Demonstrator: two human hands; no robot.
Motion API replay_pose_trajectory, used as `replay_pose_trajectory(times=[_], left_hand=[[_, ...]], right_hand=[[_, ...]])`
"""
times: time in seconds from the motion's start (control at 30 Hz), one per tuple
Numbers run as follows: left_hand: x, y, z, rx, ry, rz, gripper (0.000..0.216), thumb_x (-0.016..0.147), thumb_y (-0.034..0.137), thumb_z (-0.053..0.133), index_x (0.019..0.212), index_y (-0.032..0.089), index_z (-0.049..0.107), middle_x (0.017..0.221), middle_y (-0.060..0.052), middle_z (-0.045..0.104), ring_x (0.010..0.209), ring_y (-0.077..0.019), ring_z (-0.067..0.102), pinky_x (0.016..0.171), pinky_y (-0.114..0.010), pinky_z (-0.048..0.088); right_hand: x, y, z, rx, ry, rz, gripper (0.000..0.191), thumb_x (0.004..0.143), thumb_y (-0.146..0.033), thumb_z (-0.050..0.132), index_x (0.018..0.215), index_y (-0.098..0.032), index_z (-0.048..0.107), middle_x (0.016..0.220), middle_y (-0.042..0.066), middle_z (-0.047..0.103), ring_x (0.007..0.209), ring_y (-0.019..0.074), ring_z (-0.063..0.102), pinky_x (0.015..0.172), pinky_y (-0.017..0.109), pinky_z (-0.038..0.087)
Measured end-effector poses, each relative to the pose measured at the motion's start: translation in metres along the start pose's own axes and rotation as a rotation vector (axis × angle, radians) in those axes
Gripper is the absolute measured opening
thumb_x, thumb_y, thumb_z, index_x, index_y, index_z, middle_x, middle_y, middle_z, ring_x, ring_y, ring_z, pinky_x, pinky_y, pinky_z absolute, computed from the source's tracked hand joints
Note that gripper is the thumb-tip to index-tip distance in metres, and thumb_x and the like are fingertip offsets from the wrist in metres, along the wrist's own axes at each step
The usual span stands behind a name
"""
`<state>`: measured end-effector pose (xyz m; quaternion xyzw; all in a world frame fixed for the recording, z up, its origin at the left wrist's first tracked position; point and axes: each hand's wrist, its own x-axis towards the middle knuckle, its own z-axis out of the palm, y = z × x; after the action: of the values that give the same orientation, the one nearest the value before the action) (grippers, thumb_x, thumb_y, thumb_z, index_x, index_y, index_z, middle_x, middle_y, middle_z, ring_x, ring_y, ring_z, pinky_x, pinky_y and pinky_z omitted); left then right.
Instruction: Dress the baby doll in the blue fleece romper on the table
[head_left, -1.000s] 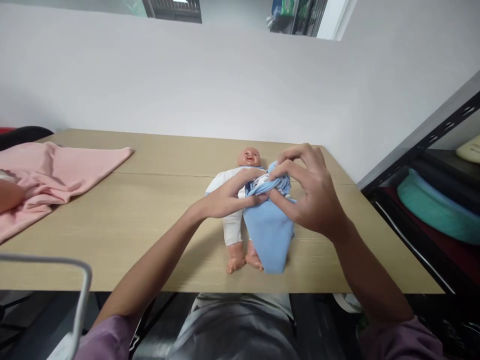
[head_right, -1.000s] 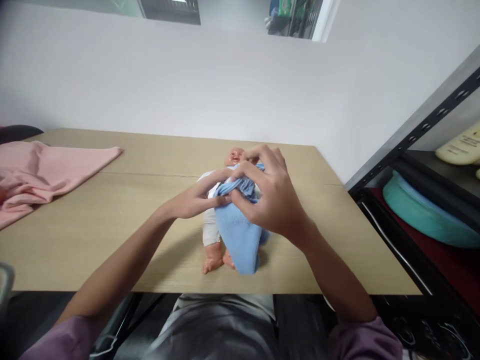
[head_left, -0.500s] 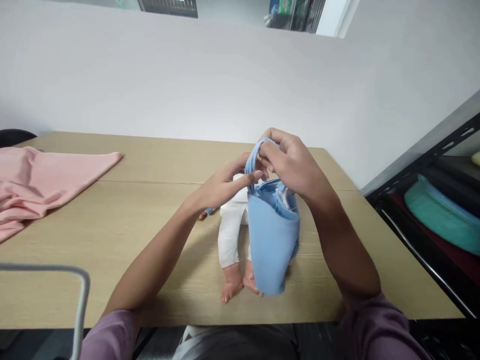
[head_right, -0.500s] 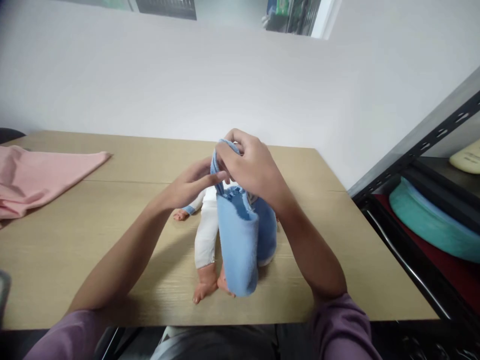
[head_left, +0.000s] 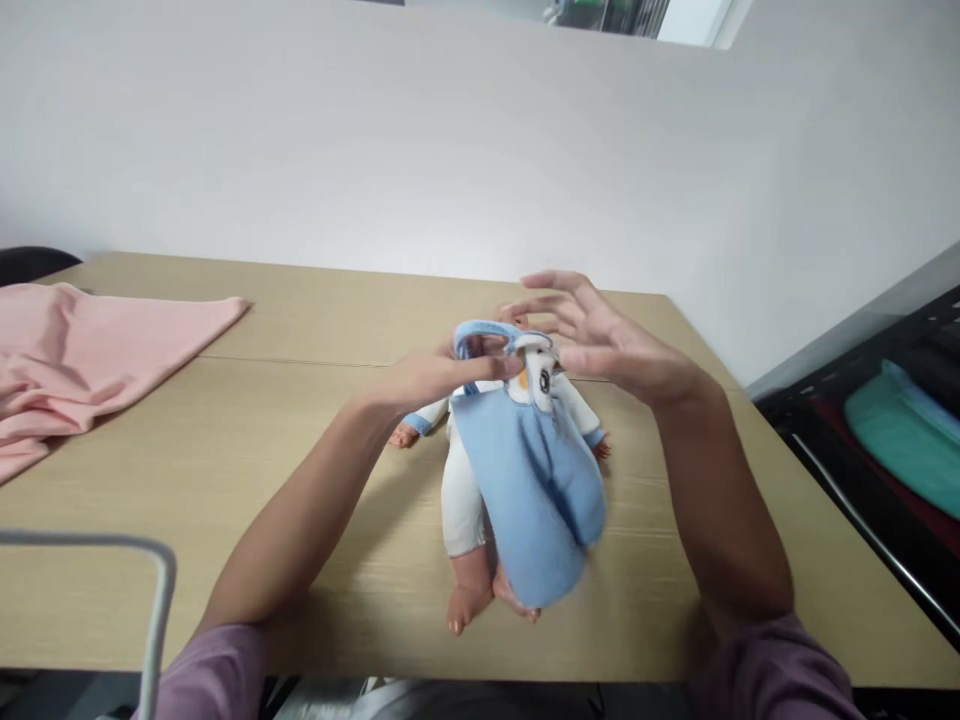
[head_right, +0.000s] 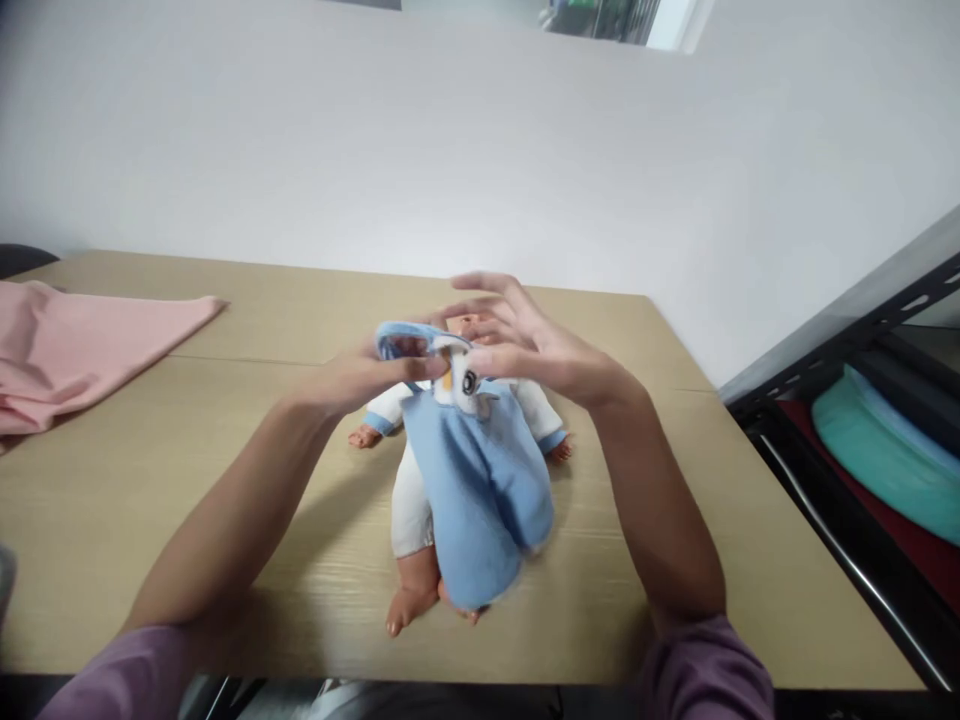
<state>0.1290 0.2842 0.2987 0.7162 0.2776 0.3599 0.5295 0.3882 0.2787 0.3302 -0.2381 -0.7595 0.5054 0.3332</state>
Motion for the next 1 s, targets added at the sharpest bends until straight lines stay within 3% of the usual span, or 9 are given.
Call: replay_pose_trajectory(times=[0.07,0.17,0.3,0.4,0.5,0.6,0.77,0.87,1.0], left_hand=[[-0.001,0.000,-0.009,-0.095,-0.009,0.065,0.036,0.091,0.047,0.088,0.096,0.019,0.065,0.089,0.000,0.068,0.084,-0.0167,0.067,0.077,-0.027,0.054],[-0.002,0.004,-0.021,-0.079,-0.073,0.121,0.035,0.093,0.045,0.088,0.098,0.018,0.065,0.087,0.000,0.068,0.079,-0.0148,0.067,0.074,-0.026,0.054],[-0.006,0.017,-0.033,0.156,-0.183,0.062,0.036,0.094,0.042,0.088,0.114,0.018,0.071,0.094,-0.003,0.074,0.083,-0.0171,0.070,0.075,-0.027,0.056],[-0.011,0.023,-0.038,0.348,-0.282,0.010,0.036,0.092,0.045,0.089,0.113,0.018,0.076,0.094,-0.003,0.075,0.084,-0.0186,0.070,0.075,-0.027,0.055],[-0.013,0.021,-0.037,0.442,-0.349,0.024,0.034,0.091,0.045,0.089,0.110,0.019,0.078,0.096,-0.001,0.075,0.087,-0.0196,0.071,0.078,-0.026,0.056],[-0.011,0.013,-0.035,0.390,-0.359,0.062,0.031,0.096,0.044,0.084,0.116,0.020,0.079,0.104,-0.002,0.078,0.095,-0.0211,0.073,0.086,-0.028,0.060],[-0.006,0.003,-0.033,0.299,-0.356,0.090,0.031,0.106,0.049,0.072,0.115,0.020,0.076,0.105,-0.004,0.079,0.096,-0.0213,0.073,0.091,-0.030,0.063],[-0.006,0.000,-0.034,0.324,-0.434,0.037,0.034,0.107,0.052,0.070,0.111,0.019,0.076,0.095,-0.004,0.076,0.083,-0.0197,0.071,0.076,-0.028,0.063],[-0.013,-0.006,-0.044,0.247,-0.506,0.003,0.045,0.084,0.059,0.094,0.087,0.018,0.076,0.071,-0.002,0.069,0.069,-0.0207,0.068,0.068,-0.031,0.064]], right_hand=[[-0.012,0.011,-0.006,-0.042,-0.081,0.065,0.081,0.087,-0.038,0.092,0.159,-0.033,0.053,0.156,0.009,0.066,0.141,0.0285,0.066,0.117,0.044,0.056],[-0.022,0.025,-0.006,-0.138,-0.177,0.140,0.053,0.095,-0.043,0.087,0.143,-0.025,0.072,0.132,0.007,0.080,0.123,0.0282,0.075,0.108,0.042,0.060],[-0.024,0.037,0.001,-0.084,-0.012,0.038,0.026,0.101,-0.046,0.081,0.111,-0.022,0.082,0.111,0.005,0.083,0.108,0.0260,0.078,0.101,0.040,0.061],[-0.022,0.043,0.005,0.001,0.171,0.001,0.036,0.105,-0.051,0.074,0.132,-0.027,0.077,0.126,0.005,0.081,0.120,0.0273,0.076,0.103,0.040,0.063],[-0.020,0.046,0.008,-0.037,0.225,0.027,0.047,0.109,-0.055,0.067,0.149,-0.030,0.067,0.138,0.005,0.077,0.128,0.0272,0.073,0.108,0.041,0.062],[-0.022,0.045,0.007,-0.126,0.137,0.090,0.053,0.106,-0.056,0.072,0.150,-0.026,0.066,0.135,0.007,0.079,0.125,0.0280,0.074,0.107,0.041,0.063],[-0.023,0.044,0.010,-0.307,-0.242,0.184,0.059,0.078,-0.053,0.100,0.123,-0.020,0.082,0.110,0.005,0.085,0.100,0.0308,0.079,0.089,0.039,0.066],[-0.022,0.049,0.018,-0.296,-0.232,0.224,0.053,0.074,-0.053,0.102,0.112,-0.020,0.085,0.101,0.003,0.084,0.096,0.0310,0.079,0.086,0.038,0.066],[-0.024,0.057,0.028,-0.085,-0.137,0.239,0.051,0.087,-0.060,0.090,0.123,-0.023,0.083,0.116,0.005,0.084,0.114,0.0324,0.079,0.097,0.041,0.066]])
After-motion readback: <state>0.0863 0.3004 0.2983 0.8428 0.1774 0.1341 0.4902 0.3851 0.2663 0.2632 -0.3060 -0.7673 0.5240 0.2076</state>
